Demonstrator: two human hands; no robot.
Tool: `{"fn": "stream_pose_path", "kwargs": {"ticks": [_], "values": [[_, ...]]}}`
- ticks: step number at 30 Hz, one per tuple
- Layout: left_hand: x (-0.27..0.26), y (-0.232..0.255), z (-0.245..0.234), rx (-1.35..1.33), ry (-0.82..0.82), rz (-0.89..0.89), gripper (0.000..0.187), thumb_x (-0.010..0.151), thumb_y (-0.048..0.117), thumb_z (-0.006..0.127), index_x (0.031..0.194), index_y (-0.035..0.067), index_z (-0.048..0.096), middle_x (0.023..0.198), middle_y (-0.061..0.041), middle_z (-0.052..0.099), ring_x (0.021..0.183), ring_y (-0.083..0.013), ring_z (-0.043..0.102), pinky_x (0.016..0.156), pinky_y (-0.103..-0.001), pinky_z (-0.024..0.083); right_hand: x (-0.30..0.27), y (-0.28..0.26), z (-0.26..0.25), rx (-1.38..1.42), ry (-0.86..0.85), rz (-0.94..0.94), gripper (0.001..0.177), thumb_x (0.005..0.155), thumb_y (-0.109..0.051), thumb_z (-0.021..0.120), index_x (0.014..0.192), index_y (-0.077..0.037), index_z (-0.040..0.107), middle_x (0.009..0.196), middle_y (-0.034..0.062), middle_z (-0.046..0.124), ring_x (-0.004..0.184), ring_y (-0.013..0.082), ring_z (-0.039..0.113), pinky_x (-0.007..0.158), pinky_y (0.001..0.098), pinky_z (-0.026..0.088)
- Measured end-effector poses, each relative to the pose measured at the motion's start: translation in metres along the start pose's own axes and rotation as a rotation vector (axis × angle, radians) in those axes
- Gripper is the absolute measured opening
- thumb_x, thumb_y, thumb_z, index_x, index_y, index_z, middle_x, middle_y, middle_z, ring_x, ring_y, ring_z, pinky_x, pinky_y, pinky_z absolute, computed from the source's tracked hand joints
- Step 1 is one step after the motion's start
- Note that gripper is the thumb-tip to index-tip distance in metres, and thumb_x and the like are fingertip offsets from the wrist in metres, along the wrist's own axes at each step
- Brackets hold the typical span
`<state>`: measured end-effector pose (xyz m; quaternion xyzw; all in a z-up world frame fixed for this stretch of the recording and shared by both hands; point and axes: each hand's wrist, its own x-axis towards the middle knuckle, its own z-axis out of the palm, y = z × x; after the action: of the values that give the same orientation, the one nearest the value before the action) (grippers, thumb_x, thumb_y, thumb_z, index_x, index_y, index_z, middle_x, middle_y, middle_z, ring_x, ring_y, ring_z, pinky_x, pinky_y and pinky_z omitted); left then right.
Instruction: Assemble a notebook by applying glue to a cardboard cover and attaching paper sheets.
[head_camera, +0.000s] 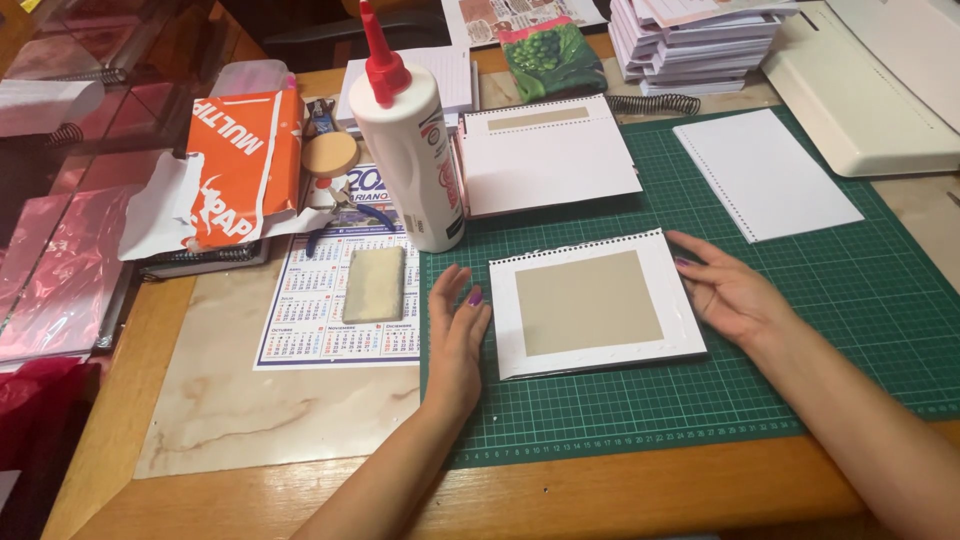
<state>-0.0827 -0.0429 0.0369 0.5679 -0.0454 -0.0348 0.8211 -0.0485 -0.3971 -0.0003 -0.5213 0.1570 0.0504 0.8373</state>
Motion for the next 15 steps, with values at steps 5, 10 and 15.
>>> {"fn": "stream_pose_path", "kwargs": {"ticks": [5,10,15], "values": [[0.007,-0.006,-0.007,-0.083,0.038,-0.041,0.065,0.100,0.030,0.044,0.157,0.010,0.019,0.162,-0.025,0.019,0.152,-0.0513,0.019,0.123,-0.062,0.023,-0.003,-0.005,-0.004,0.007,0.012,-0.037,0.060,0.095,0.008,0.047,0.152,-0.009,0.047,0.142,0.0185,0.058,0.126,0.0304,0.061,0.111,0.0407,0.049],[0.009,-0.001,0.000,-0.327,0.151,-0.135,0.078,0.090,0.042,0.054,0.156,0.009,0.028,0.156,-0.023,0.045,0.136,-0.0396,0.055,0.111,-0.048,0.049,-0.014,-0.017,0.002,0.118,0.104,-0.056,0.064,0.093,0.005,0.050,0.153,-0.015,0.051,0.132,0.0103,0.068,0.108,0.0129,0.069,0.092,0.0236,0.060],[0.008,0.003,0.028,-0.417,-0.050,-0.244,0.079,0.090,0.050,0.050,0.156,0.012,0.027,0.156,-0.020,0.047,0.138,-0.0395,0.051,0.114,-0.051,0.046,-0.025,-0.007,0.024,0.222,0.138,-0.157,0.069,0.092,0.005,0.053,0.157,-0.017,0.045,0.134,0.0124,0.065,0.108,0.0137,0.071,0.091,0.0252,0.062]]}}
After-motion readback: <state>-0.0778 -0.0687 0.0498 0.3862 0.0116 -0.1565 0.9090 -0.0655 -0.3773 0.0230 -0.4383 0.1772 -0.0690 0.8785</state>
